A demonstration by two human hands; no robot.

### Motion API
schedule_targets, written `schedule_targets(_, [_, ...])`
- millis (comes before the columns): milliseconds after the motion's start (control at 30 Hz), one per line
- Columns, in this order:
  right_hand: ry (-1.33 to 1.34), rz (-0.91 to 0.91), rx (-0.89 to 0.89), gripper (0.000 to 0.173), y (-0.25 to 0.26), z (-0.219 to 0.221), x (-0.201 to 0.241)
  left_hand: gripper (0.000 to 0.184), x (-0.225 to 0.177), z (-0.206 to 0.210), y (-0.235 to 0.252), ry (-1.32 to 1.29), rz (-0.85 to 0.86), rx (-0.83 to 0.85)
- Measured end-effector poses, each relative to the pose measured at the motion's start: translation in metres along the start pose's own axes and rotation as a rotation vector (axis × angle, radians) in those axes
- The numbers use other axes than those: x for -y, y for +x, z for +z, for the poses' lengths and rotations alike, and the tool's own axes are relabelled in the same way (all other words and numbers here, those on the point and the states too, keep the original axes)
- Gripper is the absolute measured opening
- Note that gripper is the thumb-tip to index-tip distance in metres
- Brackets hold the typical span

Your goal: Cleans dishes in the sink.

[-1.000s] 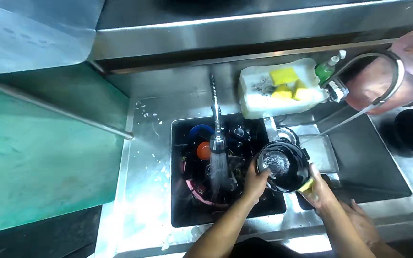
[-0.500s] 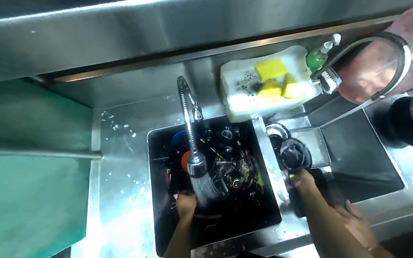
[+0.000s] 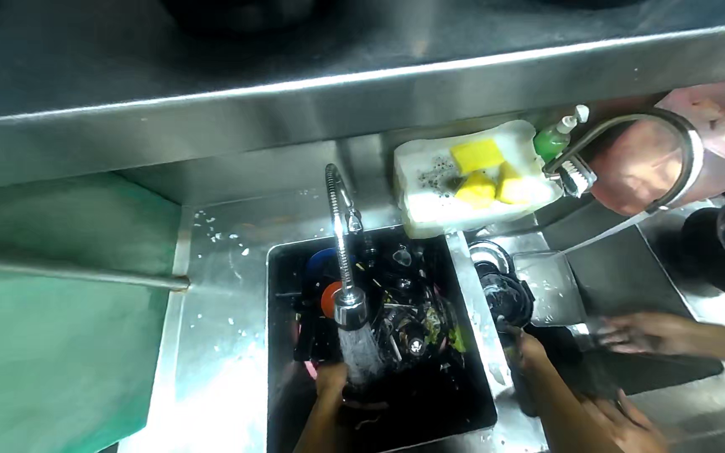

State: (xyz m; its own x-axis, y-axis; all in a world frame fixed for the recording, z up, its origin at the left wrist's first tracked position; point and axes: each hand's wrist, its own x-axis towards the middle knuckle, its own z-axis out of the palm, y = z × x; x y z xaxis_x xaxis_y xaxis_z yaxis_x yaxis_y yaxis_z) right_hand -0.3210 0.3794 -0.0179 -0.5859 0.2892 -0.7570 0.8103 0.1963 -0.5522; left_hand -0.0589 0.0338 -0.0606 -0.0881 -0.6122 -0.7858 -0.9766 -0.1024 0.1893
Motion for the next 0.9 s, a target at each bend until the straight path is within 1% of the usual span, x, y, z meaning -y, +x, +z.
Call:
schedule_targets(33, [-0.025, -0.020, -0.027, 0.035, 0.022, -0.005, -0.014, 0.048, -0.002, -0.002, -0.001, 0.093, 0.032, 0.053])
schedule_targets(67, [-0.066, -0.038, -0.060, 0.038, 0.033, -0.007, -0.023, 0.049, -0.004, -0.005, -0.004, 0.172, 0.056, 0.086])
schedule_targets(133, [-0.119, -0.072, -0.137, 0.038, 0.025, -0.008, -0.024, 0.049, -0.013, -0.010, -0.013, 0.253, 0.070, 0.082])
schedule_targets(167, [-0.093, -0.102, -0.164, 0.037, 0.013, -0.008, -0.018, 0.048, -0.020, -0.014, -0.021, 0.260, 0.078, 0.050])
schedule_targets(233, [0.035, -0.178, -0.158, 0.035, -0.015, -0.004, -0.005, 0.045, -0.033, -0.022, -0.040, 0.280, 0.129, -0.069])
schedule_targets(300, [0.115, -0.238, -0.109, 0.038, -0.038, -0.004, 0.003, 0.038, -0.042, -0.027, -0.053, 0.301, 0.245, -0.195])
schedule_targets(367, [0.096, -0.294, -0.068, 0.041, -0.055, -0.008, 0.010, 0.033, -0.046, -0.036, -0.063, 0.328, 0.351, -0.246])
schedule_targets(467, [-0.032, -0.436, -0.071, 0.045, -0.075, -0.012, 0.023, 0.030, -0.044, -0.052, -0.081, 0.378, 0.451, -0.283])
schedule_targets(533, [-0.115, -0.565, -0.059, 0.050, -0.087, -0.010, 0.047, 0.027, -0.032, -0.065, -0.093, 0.341, 0.566, -0.391])
schedule_targets(633, [-0.178, -0.745, -0.033, 0.048, -0.114, 0.004, 0.108, 0.026, -0.013, -0.100, -0.113, 0.122, 0.751, -0.580])
schedule_targets(700, [-0.275, -0.891, -0.023, 0.047, -0.125, 0.019, 0.158, 0.018, -0.012, -0.121, -0.125, -0.094, 0.800, -0.656])
schedule_targets(733, [-0.341, -0.983, -0.018, 0.048, -0.130, 0.030, 0.184, 0.009, -0.013, -0.127, -0.125, -0.202, 0.786, -0.675])
schedule_targets(767, [-0.434, -1.070, -0.001, 0.050, -0.135, 0.043, 0.212, 0.007, -0.015, -0.131, -0.126, -0.327, 0.740, -0.647])
schedule_targets(833, [-0.682, -1.224, 0.029, 0.048, -0.134, 0.078, 0.260, 0.014, -0.020, -0.129, -0.127, -0.623, 0.560, -0.481])
schedule_targets(867, [-0.819, -1.268, 0.044, 0.047, -0.127, 0.099, 0.279, 0.026, -0.023, -0.126, -0.126, -0.761, 0.457, -0.348])
schedule_targets(900, [-0.952, -1.290, 0.052, 0.047, -0.114, 0.118, 0.293, 0.049, -0.025, -0.120, -0.124, -0.872, 0.367, -0.214])
